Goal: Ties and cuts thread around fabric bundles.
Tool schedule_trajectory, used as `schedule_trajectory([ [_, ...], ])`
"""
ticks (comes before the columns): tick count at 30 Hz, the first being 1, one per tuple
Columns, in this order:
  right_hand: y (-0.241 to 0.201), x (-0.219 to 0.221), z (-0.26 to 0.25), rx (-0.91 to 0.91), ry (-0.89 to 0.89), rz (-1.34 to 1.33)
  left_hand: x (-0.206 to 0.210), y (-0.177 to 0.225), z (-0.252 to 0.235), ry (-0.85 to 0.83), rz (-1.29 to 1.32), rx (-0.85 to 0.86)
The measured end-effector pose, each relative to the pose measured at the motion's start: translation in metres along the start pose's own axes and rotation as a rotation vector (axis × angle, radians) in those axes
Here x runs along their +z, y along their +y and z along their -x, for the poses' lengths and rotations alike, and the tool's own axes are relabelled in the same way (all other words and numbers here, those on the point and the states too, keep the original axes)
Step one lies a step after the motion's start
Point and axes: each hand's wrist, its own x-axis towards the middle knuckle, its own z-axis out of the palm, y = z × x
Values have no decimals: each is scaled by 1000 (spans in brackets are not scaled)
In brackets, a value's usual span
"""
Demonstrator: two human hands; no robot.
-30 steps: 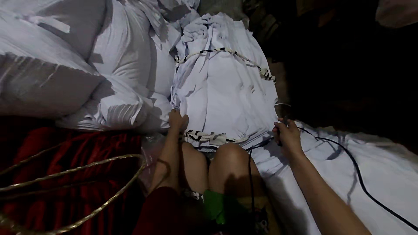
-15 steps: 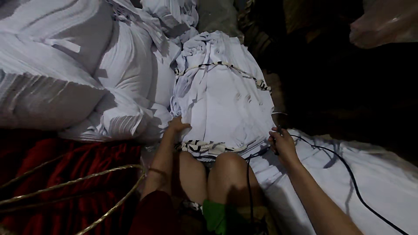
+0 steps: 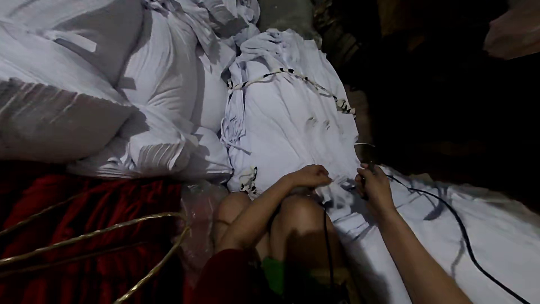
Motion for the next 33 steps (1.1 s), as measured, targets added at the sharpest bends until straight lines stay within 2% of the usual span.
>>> schedule_trajectory([
  [1,-1,0,0,4,-4,2,-2,-2,7,50,-9,49],
  [3,-3,1,1,14,-6,5,-13,-19,16,287,-25,87],
  [5,-4,2,2,26,-11,1,-28,-48,20,557,-84,21],
  [8,-3,2,2,36,-8,-5,-45,-100,24,836,-267,-209],
  [10,-3,2,2,43,-9,6,-45,-124,25,937,-241,-391],
  [12,-3,2,1,38,-12,18,-43,-123,27,1007,-137,-553],
  [16,-2,0,2,39,-30,-3,-46,-120,37,899,132,-789],
  [20,0,1,1,36,-41,-14,-55,-133,47,797,172,-752],
  [27,-5,2,4,50,-60,67,-30,-111,41,735,-47,-725],
  [33,-6,1,2,70,-83,76,-8,-103,31,579,-347,-638],
])
